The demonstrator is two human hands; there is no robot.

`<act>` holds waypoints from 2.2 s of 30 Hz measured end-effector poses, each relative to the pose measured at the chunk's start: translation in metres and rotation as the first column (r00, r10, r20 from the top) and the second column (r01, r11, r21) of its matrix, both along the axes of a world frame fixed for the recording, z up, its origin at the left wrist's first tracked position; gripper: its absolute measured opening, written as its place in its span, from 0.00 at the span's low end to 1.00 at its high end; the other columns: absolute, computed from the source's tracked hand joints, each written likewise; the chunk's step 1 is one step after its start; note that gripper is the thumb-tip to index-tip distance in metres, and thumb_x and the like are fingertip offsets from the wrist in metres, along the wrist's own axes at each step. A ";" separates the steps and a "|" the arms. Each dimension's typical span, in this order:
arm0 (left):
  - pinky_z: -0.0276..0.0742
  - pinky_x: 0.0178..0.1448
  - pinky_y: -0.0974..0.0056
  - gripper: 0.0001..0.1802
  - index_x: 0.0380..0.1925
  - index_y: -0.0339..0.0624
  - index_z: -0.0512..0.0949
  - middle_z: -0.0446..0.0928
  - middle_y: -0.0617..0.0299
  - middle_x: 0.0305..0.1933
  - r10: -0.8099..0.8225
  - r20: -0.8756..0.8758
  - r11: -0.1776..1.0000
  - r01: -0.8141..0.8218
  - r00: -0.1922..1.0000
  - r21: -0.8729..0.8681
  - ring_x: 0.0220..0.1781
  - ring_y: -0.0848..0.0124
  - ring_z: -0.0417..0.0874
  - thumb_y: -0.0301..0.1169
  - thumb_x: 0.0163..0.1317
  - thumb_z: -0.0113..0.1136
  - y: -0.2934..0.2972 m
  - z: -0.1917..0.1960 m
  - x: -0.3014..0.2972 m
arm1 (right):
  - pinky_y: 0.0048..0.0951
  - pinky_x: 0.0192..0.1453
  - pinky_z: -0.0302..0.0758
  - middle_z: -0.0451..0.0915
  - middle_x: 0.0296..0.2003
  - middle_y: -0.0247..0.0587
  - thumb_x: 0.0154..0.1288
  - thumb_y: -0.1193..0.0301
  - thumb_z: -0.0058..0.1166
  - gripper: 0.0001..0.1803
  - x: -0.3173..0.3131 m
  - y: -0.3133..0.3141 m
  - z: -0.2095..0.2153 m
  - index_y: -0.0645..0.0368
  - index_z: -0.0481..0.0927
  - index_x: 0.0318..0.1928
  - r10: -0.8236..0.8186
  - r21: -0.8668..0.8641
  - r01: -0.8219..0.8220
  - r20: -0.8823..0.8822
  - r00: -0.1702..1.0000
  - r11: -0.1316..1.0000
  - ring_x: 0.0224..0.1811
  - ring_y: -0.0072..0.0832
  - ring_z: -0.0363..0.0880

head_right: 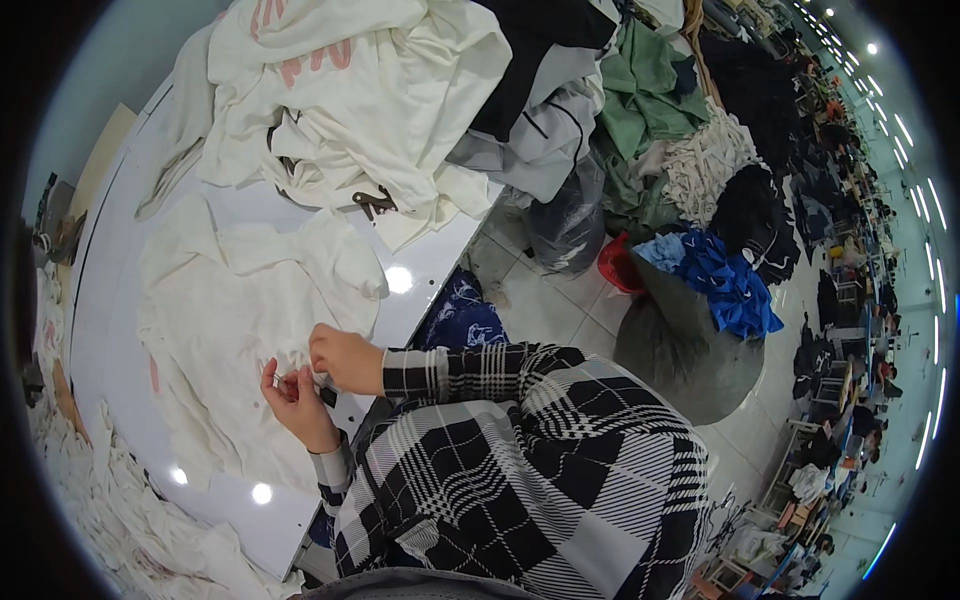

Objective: Trimming loose threads from white t-shirts using small snips.

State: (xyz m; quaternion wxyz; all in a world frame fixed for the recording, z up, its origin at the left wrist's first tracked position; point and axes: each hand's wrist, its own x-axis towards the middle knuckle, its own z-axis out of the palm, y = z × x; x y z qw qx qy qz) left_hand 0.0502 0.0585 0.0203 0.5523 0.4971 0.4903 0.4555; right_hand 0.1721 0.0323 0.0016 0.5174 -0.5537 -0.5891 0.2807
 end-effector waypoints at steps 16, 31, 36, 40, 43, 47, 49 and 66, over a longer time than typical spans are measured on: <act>0.56 0.18 0.79 0.24 0.50 0.45 0.64 0.69 0.69 0.28 0.090 0.381 0.925 0.064 0.920 -0.374 0.19 0.84 0.65 0.18 0.54 0.57 0.010 -0.005 -0.021 | 0.27 0.48 0.69 0.79 0.30 0.39 0.66 0.67 0.46 0.13 0.068 -0.021 0.039 0.61 0.77 0.28 0.328 -0.538 -0.610 -0.531 0.781 0.582 0.40 0.24 0.75; 0.58 0.17 0.78 0.18 0.46 0.41 0.67 0.71 0.66 0.28 0.043 0.434 0.925 0.129 0.900 -0.358 0.17 0.85 0.64 0.22 0.56 0.58 0.012 -0.005 -0.027 | 0.15 0.43 0.68 0.76 0.33 0.31 0.58 0.80 0.53 0.12 0.004 0.010 0.024 0.64 0.73 0.45 -0.036 -0.433 -0.392 -0.706 0.707 0.811 0.34 0.14 0.70; 0.66 0.27 0.76 0.07 0.35 0.36 0.74 0.73 0.62 0.31 0.260 -0.290 0.938 -0.169 0.921 0.302 0.24 0.79 0.69 0.23 0.56 0.59 -0.005 0.011 -0.032 | 0.14 0.42 0.69 0.78 0.34 0.33 0.58 0.81 0.53 0.12 -0.007 0.012 0.030 0.66 0.78 0.44 -0.115 -0.454 -0.365 -0.739 0.663 0.813 0.36 0.15 0.72; 0.73 0.29 0.69 0.10 0.38 0.36 0.77 0.72 0.56 0.34 0.188 -0.399 0.913 -0.009 0.897 0.409 0.26 0.68 0.76 0.20 0.54 0.58 -0.019 0.021 -0.033 | 0.15 0.44 0.70 0.80 0.36 0.37 0.58 0.81 0.52 0.13 -0.016 0.011 0.037 0.66 0.79 0.45 -0.119 -0.456 -0.369 -0.744 0.658 0.810 0.37 0.16 0.74; 0.73 0.30 0.67 0.10 0.37 0.35 0.76 0.72 0.55 0.34 0.225 -0.460 0.839 0.070 0.859 0.540 0.26 0.65 0.77 0.20 0.53 0.58 -0.015 0.005 -0.039 | 0.16 0.45 0.71 0.80 0.37 0.38 0.58 0.81 0.52 0.13 -0.019 0.010 0.038 0.66 0.79 0.45 -0.097 -0.447 -0.372 -0.736 0.670 0.814 0.37 0.17 0.75; 0.72 0.28 0.67 0.07 0.34 0.35 0.74 0.72 0.54 0.33 0.292 -0.550 0.795 0.121 0.782 0.595 0.24 0.62 0.75 0.20 0.54 0.56 -0.007 -0.006 -0.039 | 0.16 0.44 0.71 0.80 0.37 0.38 0.58 0.80 0.52 0.14 -0.021 0.006 0.033 0.66 0.78 0.46 -0.131 -0.491 -0.347 -0.706 0.696 0.799 0.37 0.17 0.75; 0.69 0.24 0.67 0.03 0.30 0.35 0.72 0.71 0.57 0.27 0.166 -0.395 0.942 -0.027 0.904 0.335 0.22 0.66 0.73 0.23 0.57 0.55 -0.004 -0.009 -0.039 | 0.16 0.45 0.70 0.80 0.38 0.38 0.58 0.80 0.53 0.14 -0.023 0.004 0.033 0.66 0.78 0.46 -0.143 -0.491 -0.327 -0.701 0.699 0.807 0.38 0.17 0.74; 0.70 0.26 0.71 0.07 0.32 0.36 0.77 0.74 0.60 0.35 0.153 -0.435 0.878 0.080 0.888 0.473 0.24 0.74 0.74 0.18 0.50 0.61 -0.014 0.008 -0.042 | 0.14 0.43 0.70 0.80 0.37 0.35 0.59 0.79 0.52 0.14 -0.023 0.003 0.031 0.64 0.78 0.47 -0.171 -0.482 -0.287 -0.704 0.689 0.828 0.36 0.15 0.74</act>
